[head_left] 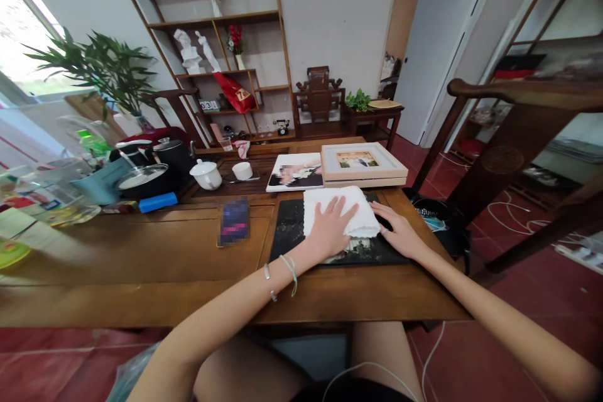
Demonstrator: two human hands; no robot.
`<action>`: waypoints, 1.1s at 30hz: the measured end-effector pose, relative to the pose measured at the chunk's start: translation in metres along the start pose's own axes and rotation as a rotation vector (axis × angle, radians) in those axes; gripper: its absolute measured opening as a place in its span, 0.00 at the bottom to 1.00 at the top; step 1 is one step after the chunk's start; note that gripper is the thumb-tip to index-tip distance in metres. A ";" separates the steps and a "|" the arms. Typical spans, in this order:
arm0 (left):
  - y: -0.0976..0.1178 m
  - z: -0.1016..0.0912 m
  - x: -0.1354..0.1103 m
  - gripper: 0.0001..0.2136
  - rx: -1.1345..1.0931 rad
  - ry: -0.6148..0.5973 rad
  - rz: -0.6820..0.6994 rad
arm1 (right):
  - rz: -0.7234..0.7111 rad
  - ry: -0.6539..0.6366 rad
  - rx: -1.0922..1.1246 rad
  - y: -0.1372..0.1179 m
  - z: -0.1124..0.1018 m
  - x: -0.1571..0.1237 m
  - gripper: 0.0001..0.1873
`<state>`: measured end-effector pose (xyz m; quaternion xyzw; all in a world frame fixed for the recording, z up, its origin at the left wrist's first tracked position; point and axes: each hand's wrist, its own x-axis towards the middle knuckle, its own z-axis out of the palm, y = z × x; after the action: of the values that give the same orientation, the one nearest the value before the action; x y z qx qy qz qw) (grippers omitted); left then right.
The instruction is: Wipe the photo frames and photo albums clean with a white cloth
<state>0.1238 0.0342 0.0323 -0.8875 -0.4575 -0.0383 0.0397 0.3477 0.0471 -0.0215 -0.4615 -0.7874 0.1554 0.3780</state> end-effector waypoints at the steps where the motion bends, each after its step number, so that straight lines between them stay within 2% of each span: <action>1: 0.006 -0.001 -0.006 0.36 0.009 0.003 -0.012 | 0.001 0.003 0.002 0.000 0.000 0.000 0.22; 7: 0.067 -0.007 -0.051 0.40 0.136 -0.041 -0.135 | 0.030 0.033 -0.001 -0.003 0.002 0.000 0.20; 10: 0.097 -0.009 -0.068 0.37 0.269 0.009 -0.130 | 0.034 0.017 -0.003 -0.005 0.000 0.000 0.21; 14: 0.115 -0.015 -0.073 0.34 0.389 0.069 -0.111 | 0.018 0.019 0.010 -0.004 0.000 0.000 0.22; 17: 0.107 -0.018 -0.063 0.32 0.373 0.033 -0.115 | 0.012 0.027 0.021 -0.001 0.001 0.001 0.22; 21: 0.075 -0.021 -0.039 0.35 0.298 -0.068 -0.163 | 0.018 0.017 0.023 0.002 0.003 0.001 0.22; 25: 0.040 -0.018 -0.015 0.36 0.247 -0.039 -0.156 | -0.003 0.026 0.016 0.004 0.005 0.000 0.22; 27: 0.030 -0.014 -0.008 0.37 0.224 -0.017 -0.167 | -0.015 0.033 0.009 0.005 0.005 0.000 0.22; 30: 0.030 -0.008 -0.006 0.37 0.244 0.007 -0.188 | -0.019 0.032 0.016 0.005 0.004 -0.001 0.22; 33: 0.044 -0.005 -0.018 0.36 0.289 0.015 -0.151 | -0.014 0.017 0.025 0.002 0.002 0.000 0.21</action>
<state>0.1492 -0.0068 0.0335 -0.8354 -0.5232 0.0183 0.1674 0.3473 0.0489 -0.0242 -0.4528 -0.7852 0.1585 0.3915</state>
